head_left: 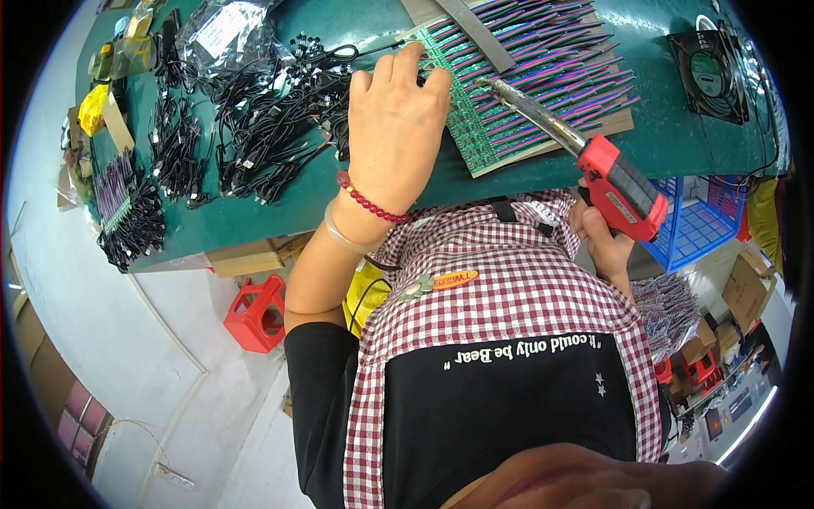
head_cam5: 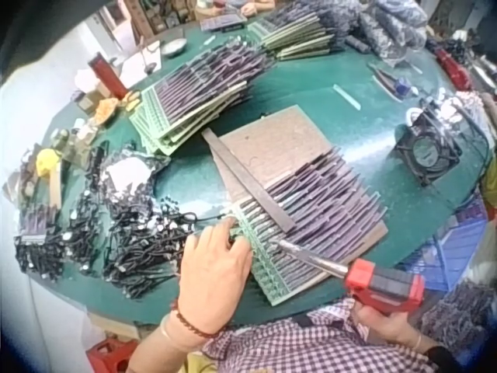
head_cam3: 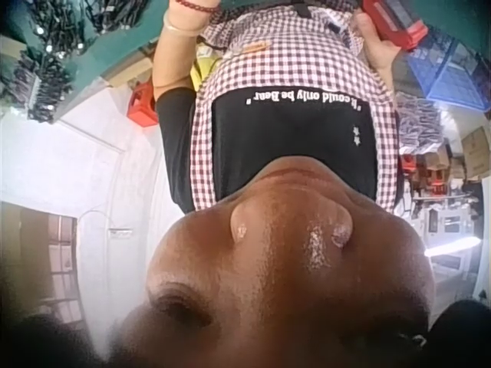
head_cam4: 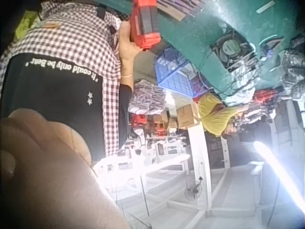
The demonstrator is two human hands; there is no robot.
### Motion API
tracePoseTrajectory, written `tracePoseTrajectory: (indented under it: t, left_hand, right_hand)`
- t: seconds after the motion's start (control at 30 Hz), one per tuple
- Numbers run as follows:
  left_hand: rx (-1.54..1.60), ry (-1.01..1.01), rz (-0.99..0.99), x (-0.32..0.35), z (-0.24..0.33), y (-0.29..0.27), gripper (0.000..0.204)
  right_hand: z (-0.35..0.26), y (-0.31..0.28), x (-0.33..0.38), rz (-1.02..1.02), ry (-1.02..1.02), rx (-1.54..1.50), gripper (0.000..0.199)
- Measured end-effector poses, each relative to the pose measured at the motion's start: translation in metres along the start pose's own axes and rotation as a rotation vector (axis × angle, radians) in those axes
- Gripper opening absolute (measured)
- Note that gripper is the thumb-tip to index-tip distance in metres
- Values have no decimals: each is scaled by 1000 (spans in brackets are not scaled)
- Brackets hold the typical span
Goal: The person solders wires onto circuit boards using a soldering gun, positioning the wires and circuit boards by hand.
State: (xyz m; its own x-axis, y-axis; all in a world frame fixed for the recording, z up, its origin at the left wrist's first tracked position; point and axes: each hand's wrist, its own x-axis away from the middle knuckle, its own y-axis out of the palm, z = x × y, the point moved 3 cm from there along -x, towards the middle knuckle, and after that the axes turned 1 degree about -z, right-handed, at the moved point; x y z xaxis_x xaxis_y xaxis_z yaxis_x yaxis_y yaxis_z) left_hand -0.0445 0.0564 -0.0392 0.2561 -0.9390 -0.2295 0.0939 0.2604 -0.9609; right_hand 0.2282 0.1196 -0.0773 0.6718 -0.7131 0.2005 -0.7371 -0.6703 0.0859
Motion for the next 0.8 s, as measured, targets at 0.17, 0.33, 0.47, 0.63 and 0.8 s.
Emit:
tracePoseTrajectory:
  t: [0.17, 0.33, 0.47, 0.63, 0.8]
  left_hand:
    - [-1, -2, -1, 1, -1, 0, 6]
    - [5, 0, 2, 1, 0, 0, 6]
    - [-2, -6, 0, 1, 0, 0, 6]
    - [-25, -32, -30, 0, 1, -2, 10]
    - [-24, -41, -32, 0, 1, -2, 9]
  right_hand:
    - [0, 0, 2, 24, 57, 16, 16]
    - [2, 4, 1, -11, -34, 84, 39]
    - [1, 3, -1, -19, -42, 95, 39]
    - [2, 4, -1, -6, -62, 100, 39]
    - [2, 4, 1, 14, 39, 49, 27]
